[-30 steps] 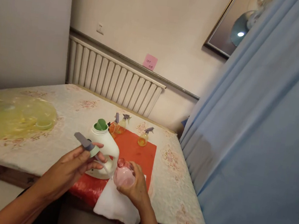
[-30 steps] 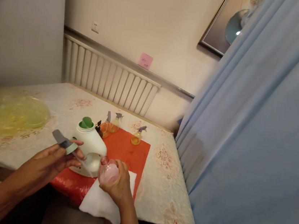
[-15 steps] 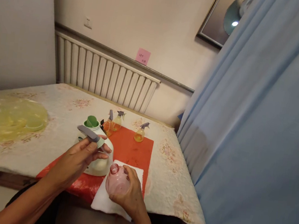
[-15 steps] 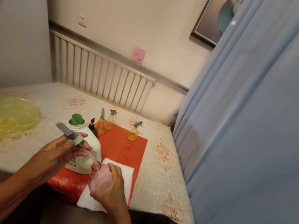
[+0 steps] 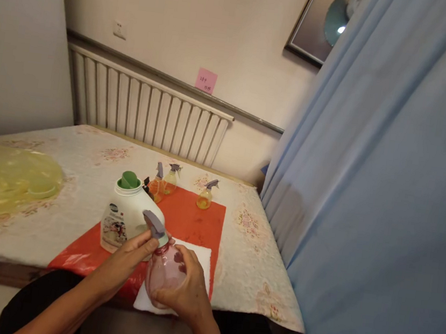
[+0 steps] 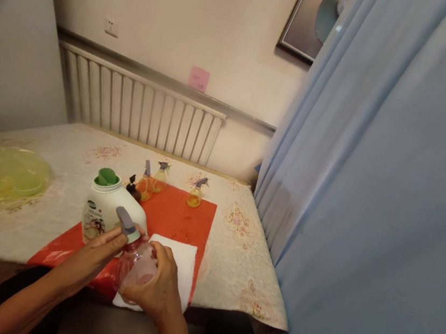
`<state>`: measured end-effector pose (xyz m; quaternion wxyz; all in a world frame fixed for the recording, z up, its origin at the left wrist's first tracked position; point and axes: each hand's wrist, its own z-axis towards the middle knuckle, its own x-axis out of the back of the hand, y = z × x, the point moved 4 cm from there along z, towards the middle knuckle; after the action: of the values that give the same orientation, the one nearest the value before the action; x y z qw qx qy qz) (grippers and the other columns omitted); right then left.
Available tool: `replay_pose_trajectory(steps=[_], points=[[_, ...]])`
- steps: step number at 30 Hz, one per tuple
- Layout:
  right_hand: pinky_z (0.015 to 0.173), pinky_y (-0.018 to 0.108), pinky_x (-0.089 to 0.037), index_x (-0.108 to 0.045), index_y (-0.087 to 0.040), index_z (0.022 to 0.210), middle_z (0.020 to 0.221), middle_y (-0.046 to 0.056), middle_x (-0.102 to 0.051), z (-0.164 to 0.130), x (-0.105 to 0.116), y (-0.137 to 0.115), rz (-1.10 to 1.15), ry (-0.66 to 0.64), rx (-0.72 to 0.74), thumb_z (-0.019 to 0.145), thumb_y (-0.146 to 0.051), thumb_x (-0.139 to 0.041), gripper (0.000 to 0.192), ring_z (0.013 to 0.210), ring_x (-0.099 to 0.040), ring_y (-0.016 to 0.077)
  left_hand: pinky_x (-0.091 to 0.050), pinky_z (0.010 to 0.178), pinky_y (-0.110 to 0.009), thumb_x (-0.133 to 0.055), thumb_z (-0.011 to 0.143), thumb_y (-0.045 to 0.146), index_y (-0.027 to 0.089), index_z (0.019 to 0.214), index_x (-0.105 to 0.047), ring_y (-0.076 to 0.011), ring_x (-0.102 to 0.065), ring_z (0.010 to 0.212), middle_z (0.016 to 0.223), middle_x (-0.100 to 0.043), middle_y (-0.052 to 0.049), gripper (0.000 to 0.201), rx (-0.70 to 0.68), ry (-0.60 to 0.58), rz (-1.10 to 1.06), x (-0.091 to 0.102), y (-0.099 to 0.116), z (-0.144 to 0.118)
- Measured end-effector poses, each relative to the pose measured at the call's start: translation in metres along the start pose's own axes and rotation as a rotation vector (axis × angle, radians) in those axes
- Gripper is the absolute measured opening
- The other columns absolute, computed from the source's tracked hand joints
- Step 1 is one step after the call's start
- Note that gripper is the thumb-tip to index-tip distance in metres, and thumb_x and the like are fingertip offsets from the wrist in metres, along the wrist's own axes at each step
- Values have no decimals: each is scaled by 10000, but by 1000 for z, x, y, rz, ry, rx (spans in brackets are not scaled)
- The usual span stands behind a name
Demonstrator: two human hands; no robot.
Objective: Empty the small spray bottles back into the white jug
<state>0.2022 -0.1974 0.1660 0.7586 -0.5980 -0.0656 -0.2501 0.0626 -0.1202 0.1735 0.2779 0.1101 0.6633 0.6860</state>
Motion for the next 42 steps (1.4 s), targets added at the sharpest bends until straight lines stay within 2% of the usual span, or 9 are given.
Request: replay_pose_trajectory(steps=[10,13,17,21,25,28,34,38,42], points=[[833,344,-504,-581,-234,1251,1090,36,-612,-8,-1,5,90,-6,-42,384,-112,-813,905,965,-584,236,-445,952,-389,-683,768,463,228,1013,-743,-326,-607,1058,1020,-747,-45,344,-60,-73,247,0,20,-5],[785,327,-506,-573,-234,1284,1097,27,-632,-9,-6,7,309,-131,-160,391,-178,-850,937,943,-589,227,-437,979,-395,-622,830,452,239,1079,-715,-300,-603,1064,1053,-737,-39,340,-47,-147,261,2,19,-5],[697,291,-511,-576,-222,1278,992,10,-670,-12,-16,7,644,-265,-217,412,-260,-881,919,829,-616,199,-441,987,-406,-574,881,410,207,1124,-691,-284,-610,1070,1104,-718,-84,338,11,-238,65,0,8,-3],[620,263,-494,-627,-192,1186,898,7,-666,-14,-19,13,635,-209,-267,385,-247,-893,846,727,-597,171,-474,902,-355,-629,852,389,196,1071,-707,-255,-637,991,1039,-728,-84,302,46,-162,-46,-2,-1,1],[661,263,-489,-634,-205,1171,942,7,-649,-13,-15,17,537,-119,-271,380,-202,-874,827,790,-584,177,-483,789,-283,-728,778,323,202,1015,-696,-182,-637,832,893,-716,-28,269,22,-6,-160,-6,-3,4],[668,269,-491,-631,-213,1177,936,8,-652,-12,-14,18,528,-126,-281,390,-192,-865,821,809,-585,186,-469,714,-246,-750,753,296,207,989,-682,-147,-605,752,854,-693,0,262,-19,68,-159,-4,-2,5],[643,245,-478,-641,-198,1140,939,10,-671,-13,-20,21,678,-214,-265,408,-191,-879,770,783,-599,170,-455,762,-254,-678,820,346,221,1069,-674,-166,-597,821,863,-682,3,279,-16,-51,-79,-2,-6,7],[608,228,-461,-634,-201,1139,911,-7,-671,-11,-21,19,707,-210,-248,412,-189,-880,768,720,-593,147,-460,748,-247,-749,757,304,249,1056,-674,-157,-606,805,857,-685,34,314,1,-2,-91,-4,-6,7],[677,271,-497,-631,-192,1147,959,9,-671,-11,-20,21,685,-188,-277,375,-186,-883,812,804,-617,189,-471,750,-261,-784,716,313,223,1027,-694,-166,-627,793,836,-715,16,337,47,10,-117,-5,-8,8]])
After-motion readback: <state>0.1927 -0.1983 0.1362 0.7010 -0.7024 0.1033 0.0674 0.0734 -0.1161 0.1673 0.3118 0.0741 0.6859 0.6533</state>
